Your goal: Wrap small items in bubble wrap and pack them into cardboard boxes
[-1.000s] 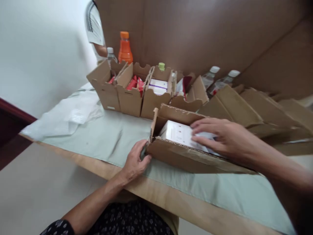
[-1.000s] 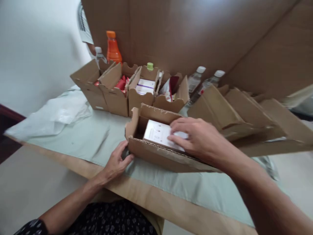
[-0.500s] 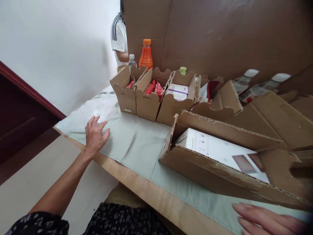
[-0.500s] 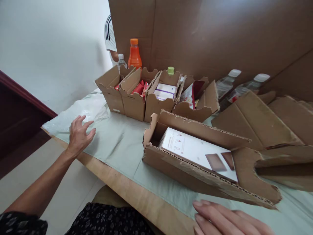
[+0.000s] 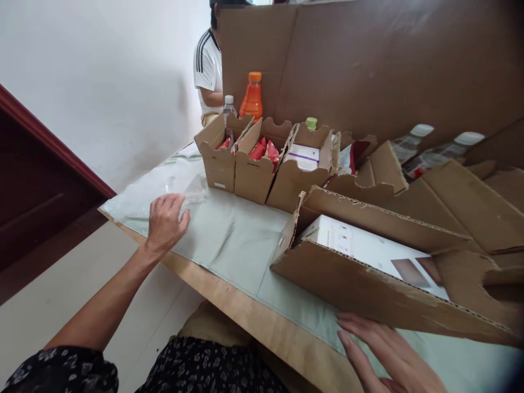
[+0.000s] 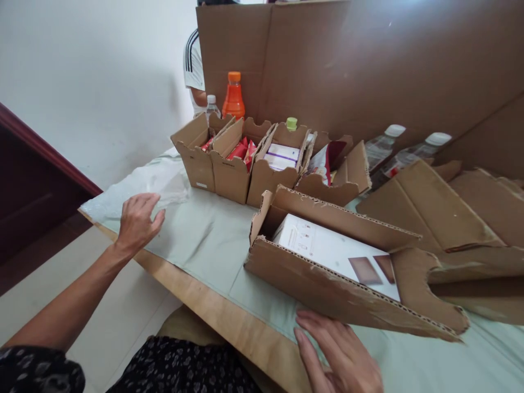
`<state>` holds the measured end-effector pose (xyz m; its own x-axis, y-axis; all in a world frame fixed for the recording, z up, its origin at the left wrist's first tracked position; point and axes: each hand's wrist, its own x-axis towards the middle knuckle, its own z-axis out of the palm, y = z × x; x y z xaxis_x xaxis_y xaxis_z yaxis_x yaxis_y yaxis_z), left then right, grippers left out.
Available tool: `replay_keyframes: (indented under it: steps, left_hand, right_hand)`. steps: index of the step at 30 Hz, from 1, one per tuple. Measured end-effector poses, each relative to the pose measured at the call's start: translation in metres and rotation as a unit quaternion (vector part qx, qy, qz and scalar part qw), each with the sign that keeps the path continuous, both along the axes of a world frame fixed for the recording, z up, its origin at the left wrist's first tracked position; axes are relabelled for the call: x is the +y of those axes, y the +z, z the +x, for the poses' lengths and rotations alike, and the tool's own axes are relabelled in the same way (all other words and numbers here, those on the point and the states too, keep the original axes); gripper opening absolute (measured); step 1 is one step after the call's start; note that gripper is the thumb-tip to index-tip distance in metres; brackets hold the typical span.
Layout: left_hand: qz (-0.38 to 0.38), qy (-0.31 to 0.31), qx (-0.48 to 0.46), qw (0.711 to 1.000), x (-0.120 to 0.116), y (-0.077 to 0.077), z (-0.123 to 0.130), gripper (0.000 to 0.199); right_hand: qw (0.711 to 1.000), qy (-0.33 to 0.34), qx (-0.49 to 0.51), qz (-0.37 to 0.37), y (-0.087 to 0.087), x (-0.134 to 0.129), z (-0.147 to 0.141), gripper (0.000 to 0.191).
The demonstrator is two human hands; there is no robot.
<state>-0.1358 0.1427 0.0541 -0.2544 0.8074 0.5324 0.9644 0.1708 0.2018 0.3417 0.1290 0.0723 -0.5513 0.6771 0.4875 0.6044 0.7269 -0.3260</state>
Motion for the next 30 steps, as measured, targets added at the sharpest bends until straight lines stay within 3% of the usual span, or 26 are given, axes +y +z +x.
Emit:
replay_keyframes:
  steps: [3, 6, 10, 13, 17, 21, 24, 27, 30]
  left_hand:
    - [0.017, -0.09, -0.006, 0.996, -0.019, 0.014, 0.042, 0.028]
    - [0.034, -0.197, -0.041, 0.979, -0.033, 0.016, 0.097, 0.024]
    - [0.022, -0.309, -0.176, 0.934, -0.041, 0.01, 0.174, 0.024]
    - [-0.022, -0.35, -0.307, 0.885, -0.044, 0.008, 0.22, 0.031]
    - [-0.095, -0.392, -0.432, 0.807, -0.045, 0.007, 0.248, 0.038]
    - [-0.154, -0.412, -0.475, 0.762, -0.052, 0.001, 0.246, 0.04]
    - [-0.124, -0.412, -0.434, 0.791, -0.061, -0.006, 0.235, 0.036]
    - [-0.021, -0.381, -0.334, 0.862, -0.069, -0.016, 0.214, 0.032]
    - [0.037, -0.3, -0.207, 0.93, -0.072, -0.028, 0.18, 0.024]
  right_hand:
    - [0.992, -0.075, -0.006, -0.099, -0.011, 0.009, -0.007, 0.023]
    - [0.979, -0.114, 0.025, -0.168, -0.012, 0.016, -0.019, 0.032]
    - [0.972, -0.064, 0.064, -0.219, -0.007, 0.008, -0.034, 0.04]
    - [0.943, -0.009, 0.113, -0.312, -0.014, -0.005, -0.04, 0.056]
    - [0.885, -0.034, 0.242, -0.397, -0.035, -0.018, -0.041, 0.065]
    - [0.841, -0.107, 0.31, -0.43, -0.046, -0.018, -0.039, 0.042]
    - [0.838, -0.142, 0.304, -0.431, -0.046, -0.016, -0.029, 0.036]
    - [0.846, -0.204, 0.296, -0.395, -0.052, -0.02, 0.005, 0.036]
    - [0.836, -0.319, 0.31, -0.321, -0.067, -0.032, 0.062, 0.036]
